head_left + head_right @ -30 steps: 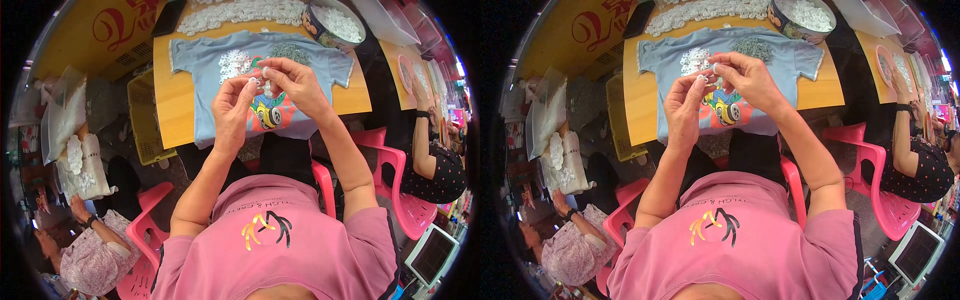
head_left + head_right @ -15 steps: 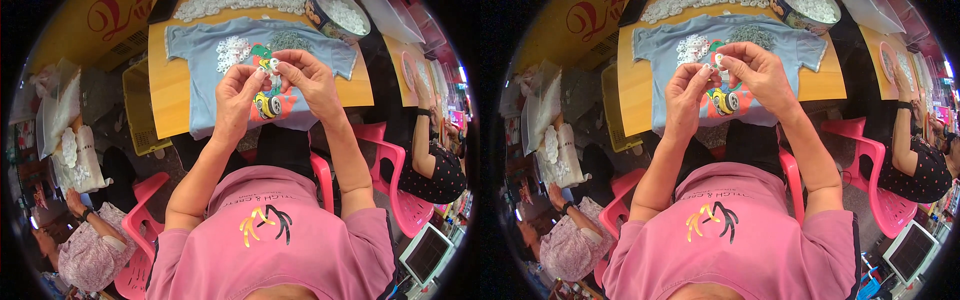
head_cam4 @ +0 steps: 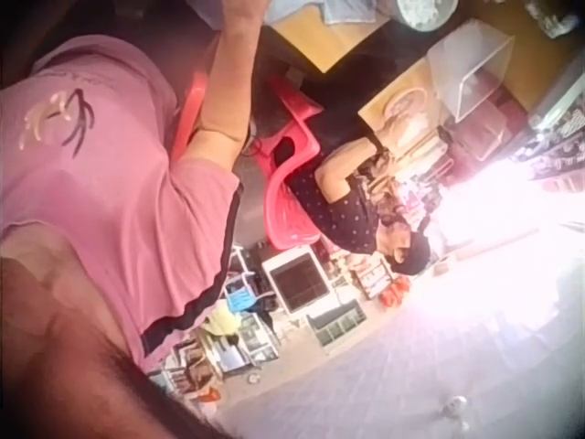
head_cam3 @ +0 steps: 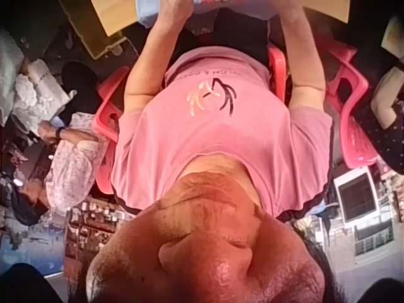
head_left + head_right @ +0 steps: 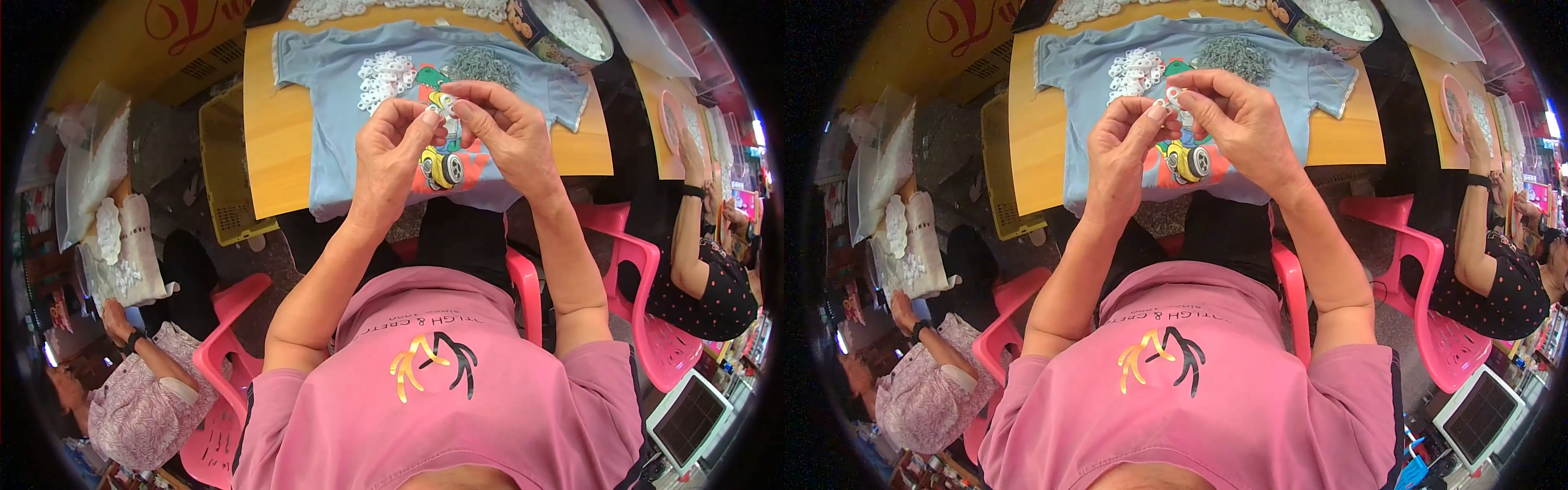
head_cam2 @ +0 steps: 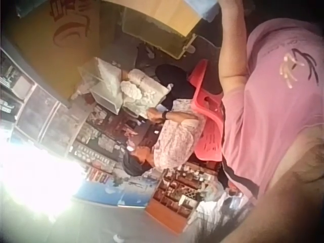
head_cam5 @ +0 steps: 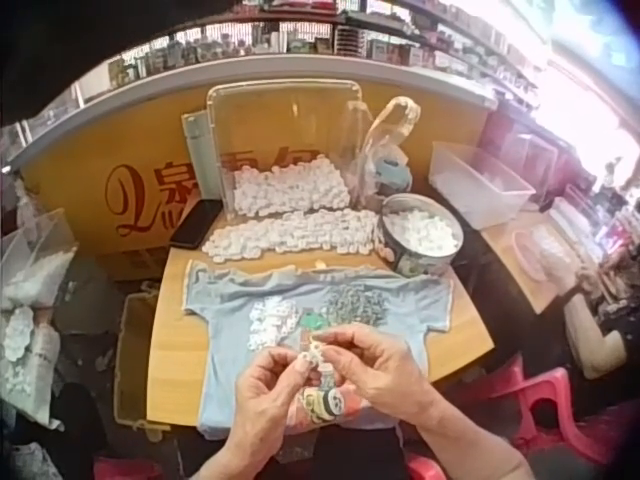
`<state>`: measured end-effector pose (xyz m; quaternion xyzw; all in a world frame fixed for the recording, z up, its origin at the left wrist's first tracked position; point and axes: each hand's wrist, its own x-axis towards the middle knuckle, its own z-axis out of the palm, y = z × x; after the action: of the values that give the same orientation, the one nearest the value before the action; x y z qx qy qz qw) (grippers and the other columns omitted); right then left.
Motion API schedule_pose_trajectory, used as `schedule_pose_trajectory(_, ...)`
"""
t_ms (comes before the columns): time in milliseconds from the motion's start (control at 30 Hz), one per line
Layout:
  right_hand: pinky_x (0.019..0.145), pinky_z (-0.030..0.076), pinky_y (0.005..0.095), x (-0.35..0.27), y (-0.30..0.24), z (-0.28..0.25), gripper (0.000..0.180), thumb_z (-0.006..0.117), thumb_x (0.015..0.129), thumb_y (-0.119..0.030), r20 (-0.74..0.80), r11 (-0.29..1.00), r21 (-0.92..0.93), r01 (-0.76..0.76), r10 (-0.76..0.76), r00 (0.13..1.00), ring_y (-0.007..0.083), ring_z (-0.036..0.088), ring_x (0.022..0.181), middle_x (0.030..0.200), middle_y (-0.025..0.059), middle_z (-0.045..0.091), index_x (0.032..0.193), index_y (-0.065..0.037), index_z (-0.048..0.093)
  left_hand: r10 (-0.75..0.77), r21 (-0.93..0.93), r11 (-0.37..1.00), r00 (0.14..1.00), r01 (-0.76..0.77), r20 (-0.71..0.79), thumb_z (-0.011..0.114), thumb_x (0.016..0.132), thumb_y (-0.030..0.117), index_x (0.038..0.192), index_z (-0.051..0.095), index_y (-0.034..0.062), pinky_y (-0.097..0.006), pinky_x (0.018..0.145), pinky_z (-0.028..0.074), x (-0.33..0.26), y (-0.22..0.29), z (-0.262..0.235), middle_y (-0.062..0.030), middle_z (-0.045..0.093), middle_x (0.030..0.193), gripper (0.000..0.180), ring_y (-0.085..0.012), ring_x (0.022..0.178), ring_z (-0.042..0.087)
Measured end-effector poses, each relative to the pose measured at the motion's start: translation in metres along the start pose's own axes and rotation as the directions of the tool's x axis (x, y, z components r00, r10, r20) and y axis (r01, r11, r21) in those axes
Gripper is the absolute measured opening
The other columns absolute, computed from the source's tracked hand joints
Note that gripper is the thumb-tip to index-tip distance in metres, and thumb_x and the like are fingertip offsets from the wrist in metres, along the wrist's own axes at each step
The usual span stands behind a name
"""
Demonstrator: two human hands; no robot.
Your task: Manually applying small white decorative pieces to a graphic on a blue t-shirt at a garment workshop.
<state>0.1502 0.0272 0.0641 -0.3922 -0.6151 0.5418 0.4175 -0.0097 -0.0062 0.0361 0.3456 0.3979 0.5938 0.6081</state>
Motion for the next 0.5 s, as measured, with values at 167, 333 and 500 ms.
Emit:
schedule_pose_trajectory(167,0.063,0.047,0.0190,-0.001,-0.001,0.005,0.024,0.059,0.094,-0.007,-0.022,0.998,-0.052,0.020,-0.021,1.000,0.0048,0.054,0.069,0.087,0.0000,0.062,0.117,0.002,0.063,0.009,0.011,1.000,1.000,-0.009,0.016,0.063,0.093,0.015,0.097,0.059,-0.0014,-0.025,0.074,0.050,0.000,0.000,0.001,-0.0058,0.064,0.087,0.017,-0.0110,0.079,0.061)
schedule_pose_trajectory(333,0.063,0.047,0.0193,-0.002,0.000,0.008,0.022,0.060,0.093,-0.003,-0.062,0.987,-0.139,0.082,-0.091,0.994,0.0057,0.054,0.069,0.090,0.0013,0.060,0.114,0.002,0.064,-0.018,0.059,0.998,0.999,0.021,-0.046,0.065,0.092,0.014,0.096,0.060,-0.0022,-0.023,0.069,0.050,-0.002,0.002,0.002,-0.0043,0.063,0.086,0.017,-0.0089,0.076,0.060)
schedule_pose_trajectory(500,0.063,0.046,0.0191,-0.001,0.000,0.012,0.020,0.059,0.092,-0.001,-0.048,0.982,-0.137,0.128,-0.136,0.990,0.0062,0.054,0.069,0.090,0.0015,0.058,0.111,0.002,0.066,-0.005,0.014,1.000,1.000,0.005,-0.026,0.065,0.091,0.013,0.095,0.061,-0.0022,-0.023,0.067,0.049,-0.003,0.001,0.000,-0.0040,0.063,0.083,0.016,-0.0090,0.074,0.059)
